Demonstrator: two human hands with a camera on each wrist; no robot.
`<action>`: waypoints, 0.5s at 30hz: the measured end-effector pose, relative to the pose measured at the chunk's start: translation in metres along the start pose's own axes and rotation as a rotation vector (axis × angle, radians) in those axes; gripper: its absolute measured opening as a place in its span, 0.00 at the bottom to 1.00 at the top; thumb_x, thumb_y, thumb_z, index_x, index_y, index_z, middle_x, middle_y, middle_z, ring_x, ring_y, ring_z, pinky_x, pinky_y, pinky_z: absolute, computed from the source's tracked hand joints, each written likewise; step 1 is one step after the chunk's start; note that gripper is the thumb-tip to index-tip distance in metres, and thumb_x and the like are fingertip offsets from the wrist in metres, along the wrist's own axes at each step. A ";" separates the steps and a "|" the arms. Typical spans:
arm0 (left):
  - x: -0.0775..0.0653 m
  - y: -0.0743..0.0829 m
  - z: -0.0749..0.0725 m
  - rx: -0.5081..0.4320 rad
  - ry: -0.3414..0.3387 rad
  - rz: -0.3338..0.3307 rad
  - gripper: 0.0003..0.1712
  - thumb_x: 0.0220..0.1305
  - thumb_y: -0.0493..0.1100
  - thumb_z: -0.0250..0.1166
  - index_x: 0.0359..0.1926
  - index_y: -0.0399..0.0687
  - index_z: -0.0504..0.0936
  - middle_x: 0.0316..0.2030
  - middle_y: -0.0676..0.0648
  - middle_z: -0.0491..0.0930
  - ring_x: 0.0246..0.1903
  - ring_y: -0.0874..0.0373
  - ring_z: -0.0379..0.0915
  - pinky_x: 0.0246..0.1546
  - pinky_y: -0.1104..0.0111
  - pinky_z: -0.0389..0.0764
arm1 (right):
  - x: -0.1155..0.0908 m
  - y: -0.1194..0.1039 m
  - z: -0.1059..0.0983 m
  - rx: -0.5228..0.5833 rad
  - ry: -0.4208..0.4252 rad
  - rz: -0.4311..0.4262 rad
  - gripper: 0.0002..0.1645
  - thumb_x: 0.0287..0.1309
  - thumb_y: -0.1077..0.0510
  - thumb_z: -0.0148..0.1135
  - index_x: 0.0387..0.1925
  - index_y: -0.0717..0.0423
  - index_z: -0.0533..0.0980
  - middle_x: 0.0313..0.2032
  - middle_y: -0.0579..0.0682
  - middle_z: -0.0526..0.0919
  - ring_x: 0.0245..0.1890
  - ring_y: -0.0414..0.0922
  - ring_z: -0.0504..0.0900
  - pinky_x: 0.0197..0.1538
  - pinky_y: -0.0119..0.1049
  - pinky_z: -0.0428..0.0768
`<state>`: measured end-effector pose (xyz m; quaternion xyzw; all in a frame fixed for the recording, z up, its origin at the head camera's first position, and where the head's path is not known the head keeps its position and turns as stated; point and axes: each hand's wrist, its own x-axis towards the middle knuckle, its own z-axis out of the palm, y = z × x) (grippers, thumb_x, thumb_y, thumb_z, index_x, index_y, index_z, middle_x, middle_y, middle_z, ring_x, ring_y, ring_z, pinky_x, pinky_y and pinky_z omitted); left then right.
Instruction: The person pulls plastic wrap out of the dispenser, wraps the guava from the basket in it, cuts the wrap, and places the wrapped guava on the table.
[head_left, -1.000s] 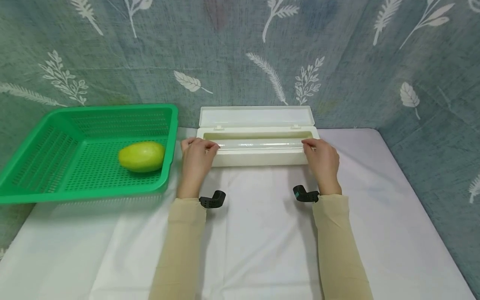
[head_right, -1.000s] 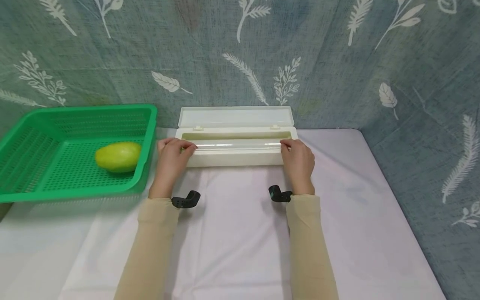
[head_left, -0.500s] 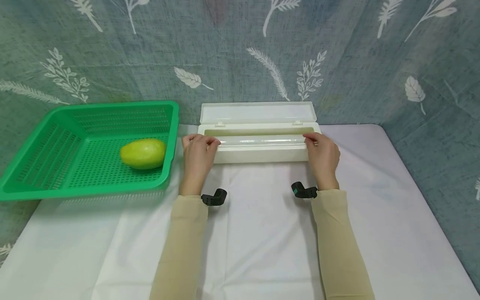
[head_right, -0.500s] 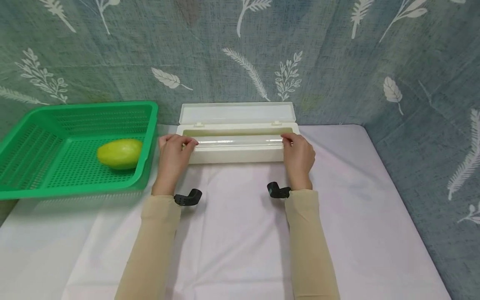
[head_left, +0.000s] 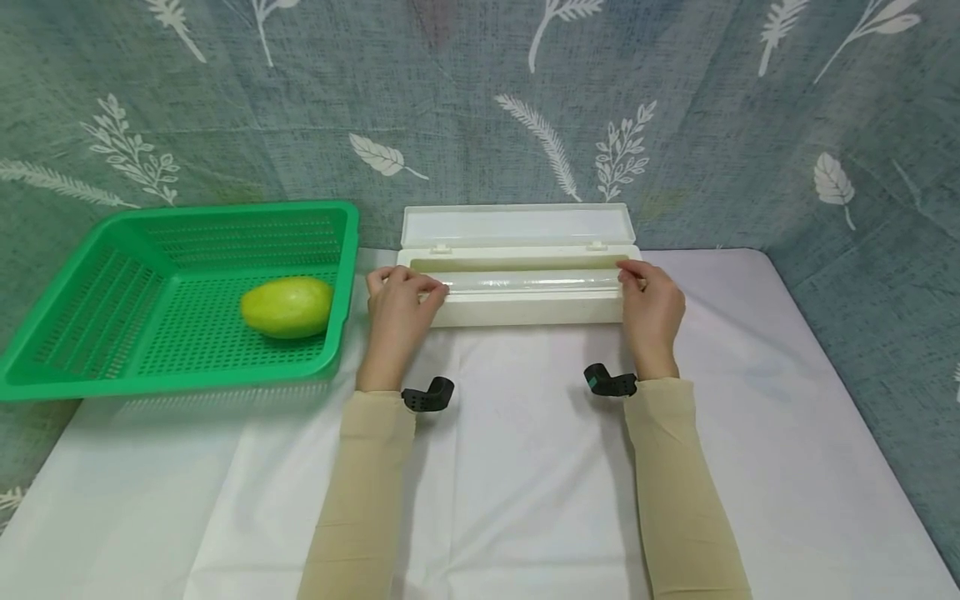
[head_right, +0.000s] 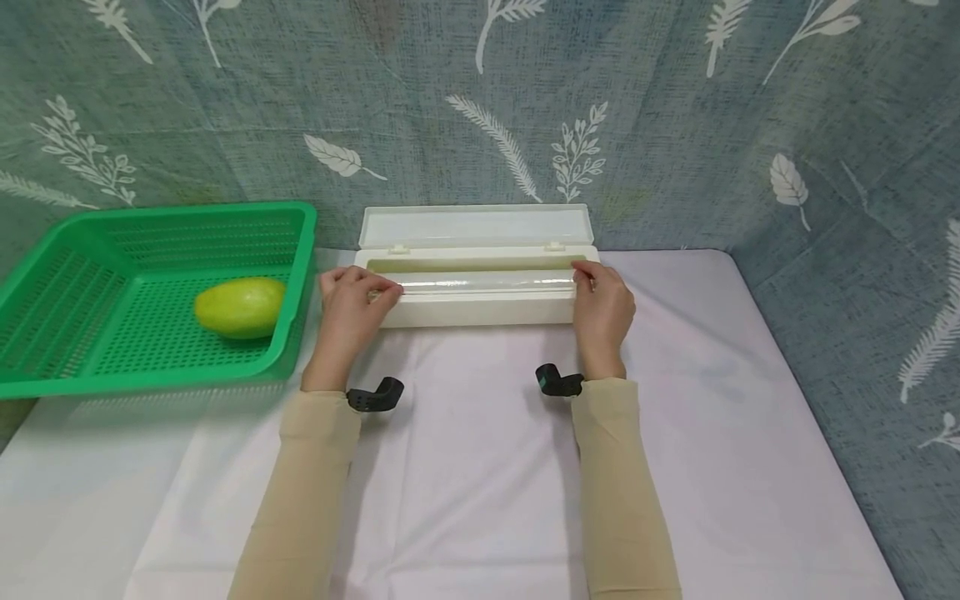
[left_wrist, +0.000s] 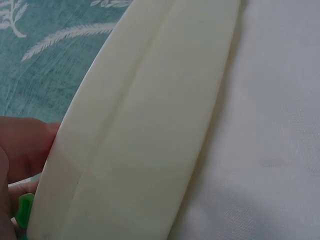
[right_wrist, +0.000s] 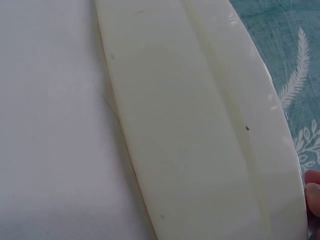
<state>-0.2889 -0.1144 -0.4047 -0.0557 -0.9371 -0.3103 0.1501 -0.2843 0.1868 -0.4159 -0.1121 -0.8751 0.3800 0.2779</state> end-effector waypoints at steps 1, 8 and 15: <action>0.000 0.000 0.001 -0.003 0.004 -0.007 0.13 0.56 0.52 0.61 0.33 0.49 0.84 0.36 0.47 0.73 0.53 0.45 0.52 0.49 0.54 0.57 | 0.000 0.000 0.000 0.005 0.000 0.001 0.09 0.57 0.58 0.57 0.38 0.53 0.81 0.34 0.49 0.82 0.28 0.44 0.76 0.31 0.36 0.69; -0.002 0.010 0.010 0.035 -0.019 0.004 0.11 0.57 0.54 0.59 0.34 0.57 0.83 0.46 0.53 0.73 0.56 0.50 0.53 0.53 0.49 0.51 | 0.003 -0.003 -0.002 0.022 -0.012 -0.003 0.10 0.57 0.60 0.56 0.39 0.51 0.81 0.34 0.48 0.81 0.27 0.41 0.74 0.30 0.32 0.68; -0.003 0.017 0.015 0.038 0.005 -0.016 0.11 0.58 0.52 0.59 0.35 0.56 0.83 0.40 0.53 0.76 0.49 0.52 0.61 0.55 0.50 0.48 | 0.003 -0.004 -0.003 0.052 0.011 -0.010 0.11 0.57 0.63 0.54 0.38 0.53 0.81 0.30 0.48 0.79 0.25 0.39 0.76 0.30 0.30 0.68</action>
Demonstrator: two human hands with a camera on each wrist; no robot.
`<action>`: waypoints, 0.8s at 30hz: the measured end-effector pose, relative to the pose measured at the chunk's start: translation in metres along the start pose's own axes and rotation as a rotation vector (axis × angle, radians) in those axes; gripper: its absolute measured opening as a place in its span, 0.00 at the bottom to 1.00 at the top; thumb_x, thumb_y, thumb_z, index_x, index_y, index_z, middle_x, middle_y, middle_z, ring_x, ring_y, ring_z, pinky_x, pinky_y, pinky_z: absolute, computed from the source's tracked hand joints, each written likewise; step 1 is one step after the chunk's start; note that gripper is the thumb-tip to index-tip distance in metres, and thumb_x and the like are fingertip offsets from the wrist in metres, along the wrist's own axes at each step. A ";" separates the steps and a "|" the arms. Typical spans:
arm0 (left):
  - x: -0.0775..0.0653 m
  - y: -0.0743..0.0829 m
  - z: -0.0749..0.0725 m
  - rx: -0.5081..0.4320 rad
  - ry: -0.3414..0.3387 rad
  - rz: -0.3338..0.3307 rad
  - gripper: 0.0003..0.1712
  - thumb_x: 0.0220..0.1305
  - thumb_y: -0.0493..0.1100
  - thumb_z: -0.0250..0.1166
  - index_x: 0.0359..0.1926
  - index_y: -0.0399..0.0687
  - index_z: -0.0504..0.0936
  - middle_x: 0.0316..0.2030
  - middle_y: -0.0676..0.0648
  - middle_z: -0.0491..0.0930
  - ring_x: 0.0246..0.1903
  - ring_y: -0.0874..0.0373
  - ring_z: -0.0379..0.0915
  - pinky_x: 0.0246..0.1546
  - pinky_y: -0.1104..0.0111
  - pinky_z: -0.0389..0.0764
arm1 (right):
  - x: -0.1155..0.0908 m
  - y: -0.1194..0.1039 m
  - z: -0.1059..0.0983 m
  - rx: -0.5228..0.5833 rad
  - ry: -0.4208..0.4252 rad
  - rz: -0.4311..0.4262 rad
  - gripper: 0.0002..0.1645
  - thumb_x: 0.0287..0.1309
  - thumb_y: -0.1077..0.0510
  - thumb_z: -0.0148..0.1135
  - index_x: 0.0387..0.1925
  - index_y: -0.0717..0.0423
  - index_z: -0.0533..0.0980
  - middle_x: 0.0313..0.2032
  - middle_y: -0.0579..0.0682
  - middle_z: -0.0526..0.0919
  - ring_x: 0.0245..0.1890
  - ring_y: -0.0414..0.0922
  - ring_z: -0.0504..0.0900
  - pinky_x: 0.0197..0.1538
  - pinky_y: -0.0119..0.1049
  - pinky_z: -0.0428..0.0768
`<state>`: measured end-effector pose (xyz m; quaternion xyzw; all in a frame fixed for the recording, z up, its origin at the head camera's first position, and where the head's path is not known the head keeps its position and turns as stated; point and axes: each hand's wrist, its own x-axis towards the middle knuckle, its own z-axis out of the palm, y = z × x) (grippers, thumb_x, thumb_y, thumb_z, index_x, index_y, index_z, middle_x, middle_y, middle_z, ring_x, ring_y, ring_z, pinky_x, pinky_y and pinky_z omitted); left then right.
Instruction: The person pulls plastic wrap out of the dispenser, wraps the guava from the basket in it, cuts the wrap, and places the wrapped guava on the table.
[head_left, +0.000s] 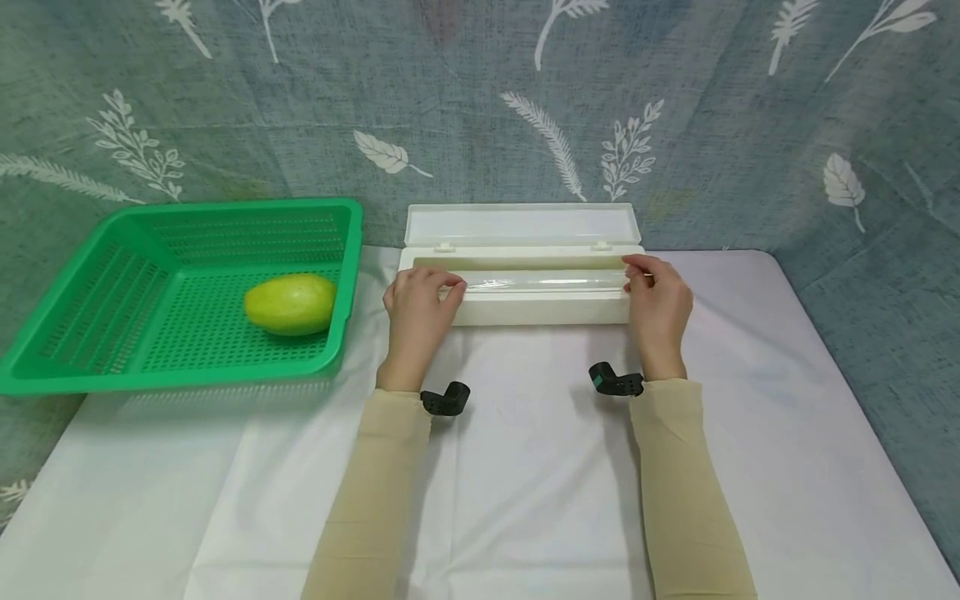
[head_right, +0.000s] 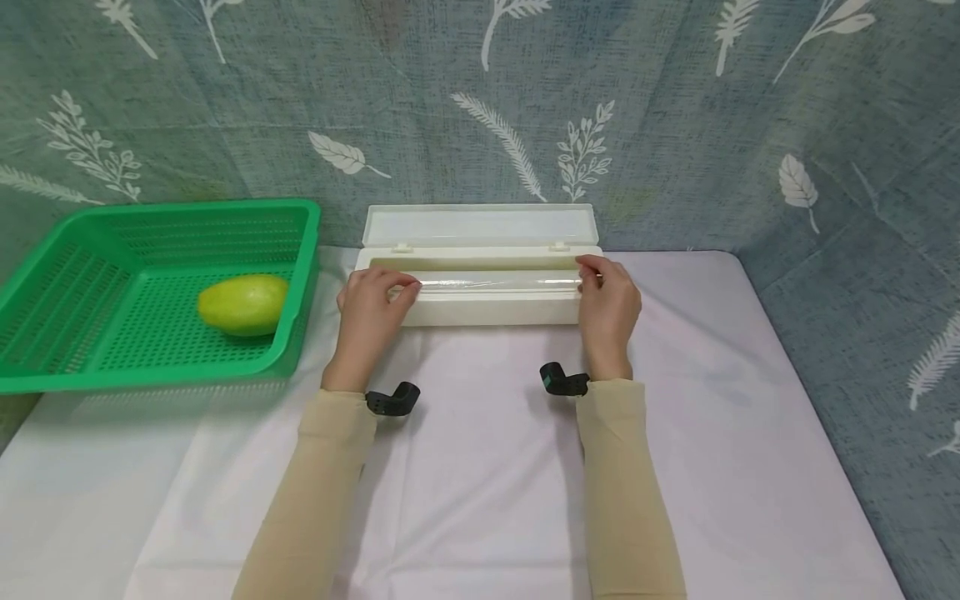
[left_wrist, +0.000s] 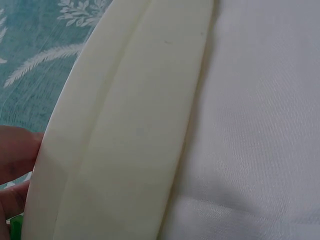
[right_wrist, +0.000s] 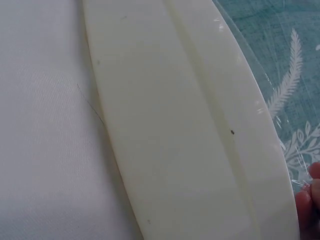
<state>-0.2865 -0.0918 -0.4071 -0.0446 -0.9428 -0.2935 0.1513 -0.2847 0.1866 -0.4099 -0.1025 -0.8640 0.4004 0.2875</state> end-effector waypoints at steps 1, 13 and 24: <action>0.000 0.001 0.000 -0.004 0.005 -0.004 0.10 0.58 0.52 0.59 0.35 0.55 0.83 0.40 0.53 0.76 0.48 0.52 0.61 0.55 0.50 0.48 | 0.000 0.000 0.000 0.008 0.005 -0.005 0.11 0.57 0.63 0.54 0.38 0.53 0.81 0.30 0.48 0.79 0.25 0.39 0.77 0.30 0.30 0.68; -0.002 -0.002 0.002 0.008 0.111 0.051 0.12 0.60 0.51 0.58 0.35 0.50 0.82 0.39 0.51 0.79 0.44 0.52 0.65 0.56 0.52 0.49 | -0.003 -0.001 0.000 0.156 -0.040 0.033 0.10 0.61 0.60 0.52 0.40 0.53 0.79 0.35 0.46 0.76 0.23 0.42 0.80 0.17 0.27 0.71; 0.003 -0.005 -0.001 -0.040 0.136 0.177 0.03 0.57 0.38 0.61 0.34 0.47 0.80 0.33 0.50 0.80 0.39 0.52 0.66 0.54 0.59 0.55 | 0.006 0.019 0.005 0.297 0.009 -0.013 0.10 0.60 0.59 0.52 0.39 0.52 0.79 0.35 0.50 0.75 0.23 0.43 0.79 0.16 0.35 0.72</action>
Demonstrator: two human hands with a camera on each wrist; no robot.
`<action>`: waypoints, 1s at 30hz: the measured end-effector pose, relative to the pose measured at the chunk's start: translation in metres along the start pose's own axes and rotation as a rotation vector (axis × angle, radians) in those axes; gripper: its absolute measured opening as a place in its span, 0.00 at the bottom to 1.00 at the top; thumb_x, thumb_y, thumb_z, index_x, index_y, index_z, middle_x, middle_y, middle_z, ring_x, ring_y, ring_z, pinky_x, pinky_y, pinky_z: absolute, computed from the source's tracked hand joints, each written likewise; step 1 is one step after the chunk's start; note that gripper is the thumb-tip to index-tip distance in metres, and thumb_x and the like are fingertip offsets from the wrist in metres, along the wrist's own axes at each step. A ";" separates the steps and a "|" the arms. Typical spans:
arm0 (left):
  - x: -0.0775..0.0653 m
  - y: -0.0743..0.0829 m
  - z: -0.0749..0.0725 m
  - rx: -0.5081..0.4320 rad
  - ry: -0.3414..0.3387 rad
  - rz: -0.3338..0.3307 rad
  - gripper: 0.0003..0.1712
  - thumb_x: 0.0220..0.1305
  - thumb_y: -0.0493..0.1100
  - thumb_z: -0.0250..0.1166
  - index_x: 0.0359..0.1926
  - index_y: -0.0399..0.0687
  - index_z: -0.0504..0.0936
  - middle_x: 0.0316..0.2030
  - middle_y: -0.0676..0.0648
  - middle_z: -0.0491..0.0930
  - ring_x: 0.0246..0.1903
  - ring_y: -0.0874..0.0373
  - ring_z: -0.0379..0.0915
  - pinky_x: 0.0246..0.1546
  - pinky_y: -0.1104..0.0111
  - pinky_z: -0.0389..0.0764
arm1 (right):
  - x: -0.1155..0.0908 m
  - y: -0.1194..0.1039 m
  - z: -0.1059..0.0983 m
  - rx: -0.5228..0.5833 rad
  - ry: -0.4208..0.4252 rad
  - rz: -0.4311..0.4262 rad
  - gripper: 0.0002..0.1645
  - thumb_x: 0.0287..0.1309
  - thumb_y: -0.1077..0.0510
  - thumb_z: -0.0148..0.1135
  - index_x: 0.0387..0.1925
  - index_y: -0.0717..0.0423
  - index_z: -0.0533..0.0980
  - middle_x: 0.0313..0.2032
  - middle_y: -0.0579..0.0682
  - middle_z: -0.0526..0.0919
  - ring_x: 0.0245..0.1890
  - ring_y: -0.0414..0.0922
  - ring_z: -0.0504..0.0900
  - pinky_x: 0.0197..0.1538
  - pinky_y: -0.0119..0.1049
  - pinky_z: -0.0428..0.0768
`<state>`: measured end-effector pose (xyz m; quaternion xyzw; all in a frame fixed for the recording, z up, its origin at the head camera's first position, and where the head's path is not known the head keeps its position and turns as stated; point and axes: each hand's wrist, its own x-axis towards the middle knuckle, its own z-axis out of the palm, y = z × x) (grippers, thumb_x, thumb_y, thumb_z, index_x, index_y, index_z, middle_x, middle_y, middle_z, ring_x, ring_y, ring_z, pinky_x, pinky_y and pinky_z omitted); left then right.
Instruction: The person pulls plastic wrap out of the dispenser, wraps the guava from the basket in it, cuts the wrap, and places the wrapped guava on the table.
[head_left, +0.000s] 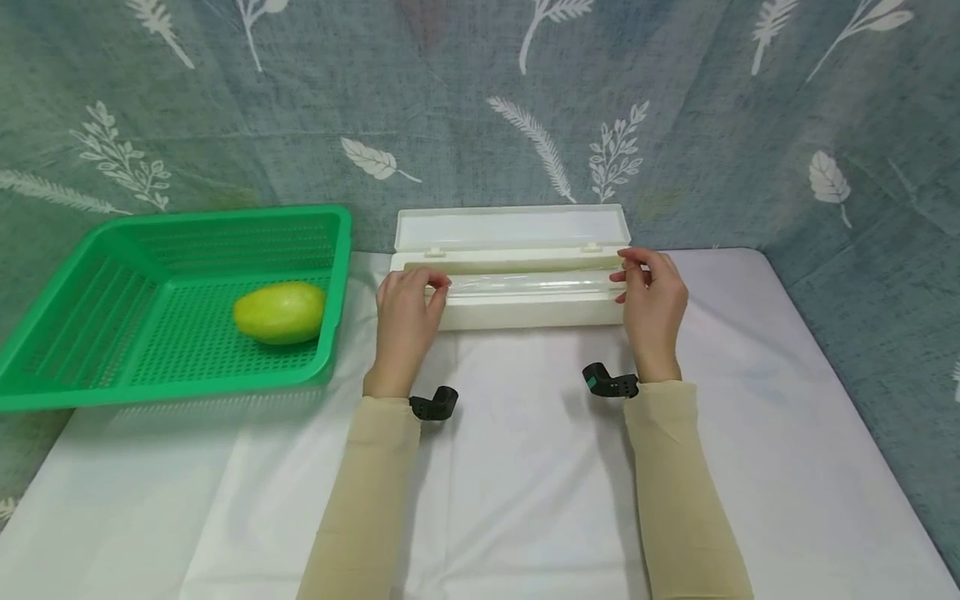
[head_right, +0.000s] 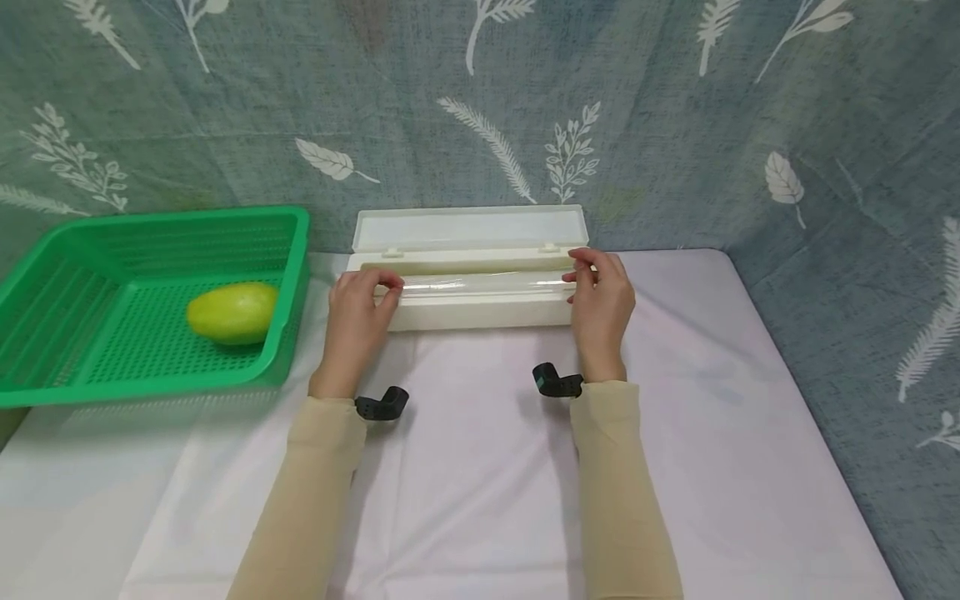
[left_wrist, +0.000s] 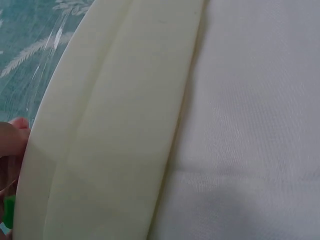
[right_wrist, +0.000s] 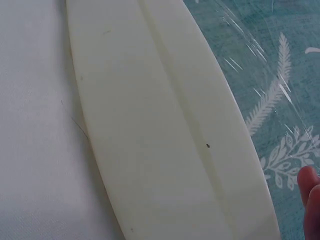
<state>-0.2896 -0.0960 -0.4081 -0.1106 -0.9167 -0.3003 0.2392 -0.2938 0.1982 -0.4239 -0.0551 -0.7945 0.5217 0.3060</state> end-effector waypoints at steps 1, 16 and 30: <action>0.001 0.000 0.000 0.000 0.008 -0.001 0.03 0.56 0.38 0.62 0.34 0.47 0.80 0.32 0.50 0.80 0.39 0.52 0.67 0.52 0.59 0.58 | 0.002 0.007 0.001 0.004 0.003 -0.009 0.10 0.61 0.58 0.52 0.39 0.50 0.79 0.35 0.50 0.75 0.23 0.43 0.78 0.15 0.35 0.72; 0.001 -0.002 -0.004 -0.080 0.143 -0.007 0.10 0.59 0.47 0.60 0.34 0.46 0.83 0.31 0.50 0.78 0.33 0.55 0.68 0.36 0.65 0.68 | -0.006 -0.022 -0.005 -0.311 -0.219 -0.085 0.13 0.54 0.67 0.55 0.41 0.55 0.79 0.34 0.51 0.69 0.31 0.45 0.69 0.35 0.35 0.67; 0.001 -0.013 -0.014 -0.140 0.095 -0.013 0.04 0.55 0.39 0.63 0.33 0.47 0.83 0.30 0.50 0.74 0.31 0.57 0.68 0.34 0.67 0.68 | -0.006 -0.017 -0.010 -0.247 -0.030 -0.061 0.17 0.59 0.49 0.54 0.40 0.53 0.81 0.21 0.52 0.78 0.17 0.42 0.69 0.21 0.29 0.65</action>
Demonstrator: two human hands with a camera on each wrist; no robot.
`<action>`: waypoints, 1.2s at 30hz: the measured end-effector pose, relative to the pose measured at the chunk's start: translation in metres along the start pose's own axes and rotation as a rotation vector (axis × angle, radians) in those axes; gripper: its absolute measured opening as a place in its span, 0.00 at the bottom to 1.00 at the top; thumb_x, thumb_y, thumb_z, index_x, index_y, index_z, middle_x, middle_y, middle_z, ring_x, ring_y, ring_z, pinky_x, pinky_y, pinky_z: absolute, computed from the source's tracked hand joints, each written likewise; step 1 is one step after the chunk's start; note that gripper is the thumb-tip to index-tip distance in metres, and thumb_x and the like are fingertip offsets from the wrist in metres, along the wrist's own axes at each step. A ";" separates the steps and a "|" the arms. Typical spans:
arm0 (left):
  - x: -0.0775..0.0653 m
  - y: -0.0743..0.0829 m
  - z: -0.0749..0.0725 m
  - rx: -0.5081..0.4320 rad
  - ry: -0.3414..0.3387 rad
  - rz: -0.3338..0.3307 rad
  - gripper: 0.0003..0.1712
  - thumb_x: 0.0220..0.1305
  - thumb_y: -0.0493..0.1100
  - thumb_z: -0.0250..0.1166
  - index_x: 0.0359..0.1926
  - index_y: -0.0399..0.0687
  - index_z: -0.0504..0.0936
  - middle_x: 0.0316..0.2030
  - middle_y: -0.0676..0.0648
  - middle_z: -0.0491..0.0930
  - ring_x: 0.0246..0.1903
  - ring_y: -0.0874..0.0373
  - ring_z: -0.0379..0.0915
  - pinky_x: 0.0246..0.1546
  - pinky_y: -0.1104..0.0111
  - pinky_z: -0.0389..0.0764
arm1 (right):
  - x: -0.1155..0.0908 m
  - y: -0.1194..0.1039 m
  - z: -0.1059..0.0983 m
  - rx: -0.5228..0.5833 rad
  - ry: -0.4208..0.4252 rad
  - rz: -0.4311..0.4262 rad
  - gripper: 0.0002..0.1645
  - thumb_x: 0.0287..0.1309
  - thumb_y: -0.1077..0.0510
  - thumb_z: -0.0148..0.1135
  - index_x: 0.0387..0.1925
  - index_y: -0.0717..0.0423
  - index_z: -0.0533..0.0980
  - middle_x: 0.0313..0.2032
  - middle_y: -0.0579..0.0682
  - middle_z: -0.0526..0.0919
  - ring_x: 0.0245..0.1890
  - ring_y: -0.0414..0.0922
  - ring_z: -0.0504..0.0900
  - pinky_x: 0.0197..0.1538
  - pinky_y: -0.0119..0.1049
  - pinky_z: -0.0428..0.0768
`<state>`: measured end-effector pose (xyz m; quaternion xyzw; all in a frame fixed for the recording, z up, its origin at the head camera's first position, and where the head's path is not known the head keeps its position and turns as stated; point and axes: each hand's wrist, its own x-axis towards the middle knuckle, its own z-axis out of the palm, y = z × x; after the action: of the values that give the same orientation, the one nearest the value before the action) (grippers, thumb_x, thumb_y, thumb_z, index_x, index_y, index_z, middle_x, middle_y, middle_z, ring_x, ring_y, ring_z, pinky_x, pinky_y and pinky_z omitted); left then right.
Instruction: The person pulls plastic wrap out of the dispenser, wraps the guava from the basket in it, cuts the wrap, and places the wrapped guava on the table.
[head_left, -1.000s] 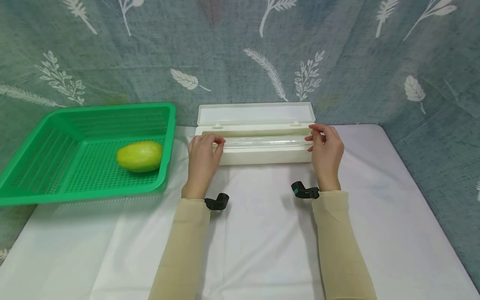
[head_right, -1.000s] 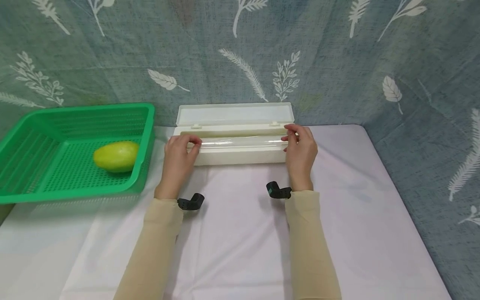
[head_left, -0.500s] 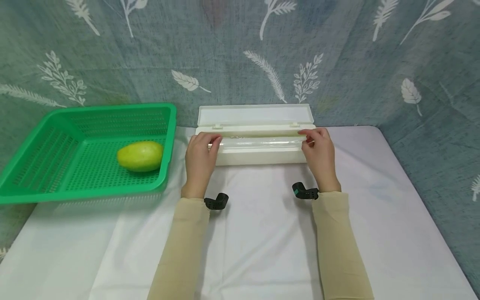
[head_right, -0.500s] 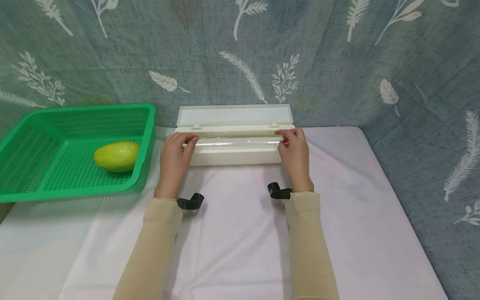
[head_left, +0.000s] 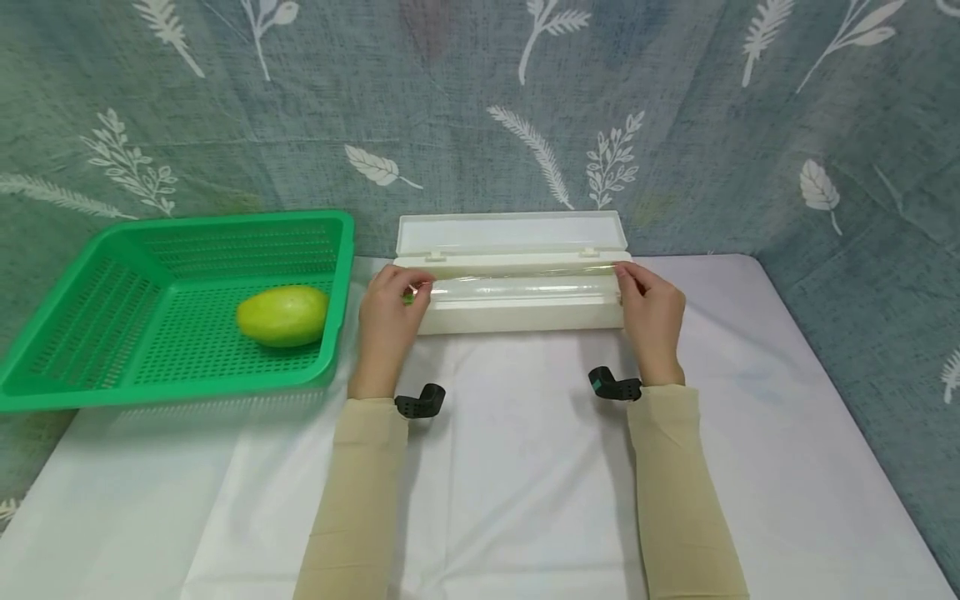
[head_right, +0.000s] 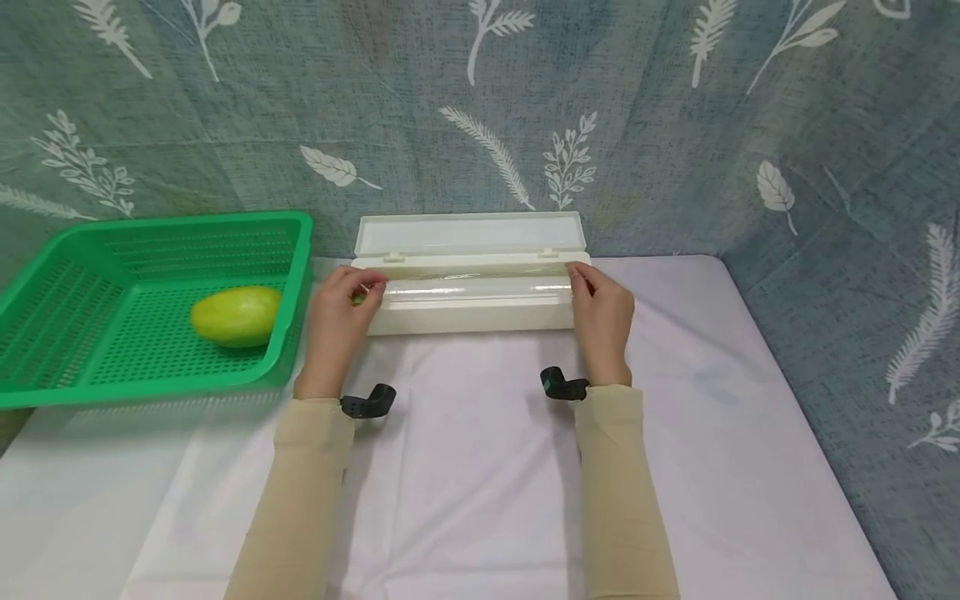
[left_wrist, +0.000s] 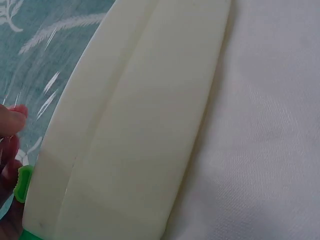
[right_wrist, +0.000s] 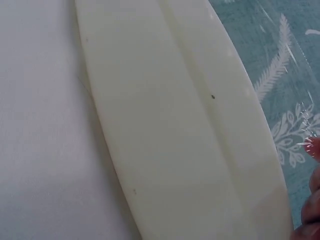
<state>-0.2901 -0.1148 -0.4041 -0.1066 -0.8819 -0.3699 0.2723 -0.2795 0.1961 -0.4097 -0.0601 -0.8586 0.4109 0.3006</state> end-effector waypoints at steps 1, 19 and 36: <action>0.000 0.000 0.000 0.005 0.008 -0.006 0.04 0.55 0.39 0.63 0.32 0.47 0.83 0.30 0.50 0.73 0.31 0.56 0.67 0.34 0.66 0.67 | 0.000 0.000 0.000 0.027 0.000 0.015 0.17 0.59 0.48 0.53 0.40 0.53 0.81 0.20 0.52 0.78 0.15 0.42 0.70 0.18 0.29 0.65; 0.000 0.002 -0.001 -0.004 0.086 0.004 0.11 0.58 0.48 0.61 0.33 0.45 0.82 0.20 0.50 0.65 0.27 0.55 0.60 0.28 0.66 0.60 | 0.004 -0.002 -0.008 -0.066 -0.429 0.050 0.22 0.60 0.45 0.49 0.54 0.44 0.72 0.31 0.45 0.79 0.27 0.45 0.71 0.29 0.39 0.66; 0.001 0.006 -0.002 0.004 0.096 -0.022 0.11 0.57 0.49 0.61 0.34 0.48 0.84 0.12 0.51 0.63 0.13 0.58 0.56 0.17 0.67 0.57 | -0.001 -0.003 0.005 0.001 -0.130 0.117 0.19 0.60 0.44 0.51 0.42 0.51 0.78 0.20 0.50 0.76 0.15 0.48 0.71 0.19 0.44 0.67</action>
<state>-0.2878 -0.1120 -0.3994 -0.0787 -0.8696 -0.3759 0.3104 -0.2809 0.1903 -0.4107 -0.0830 -0.8712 0.4311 0.2198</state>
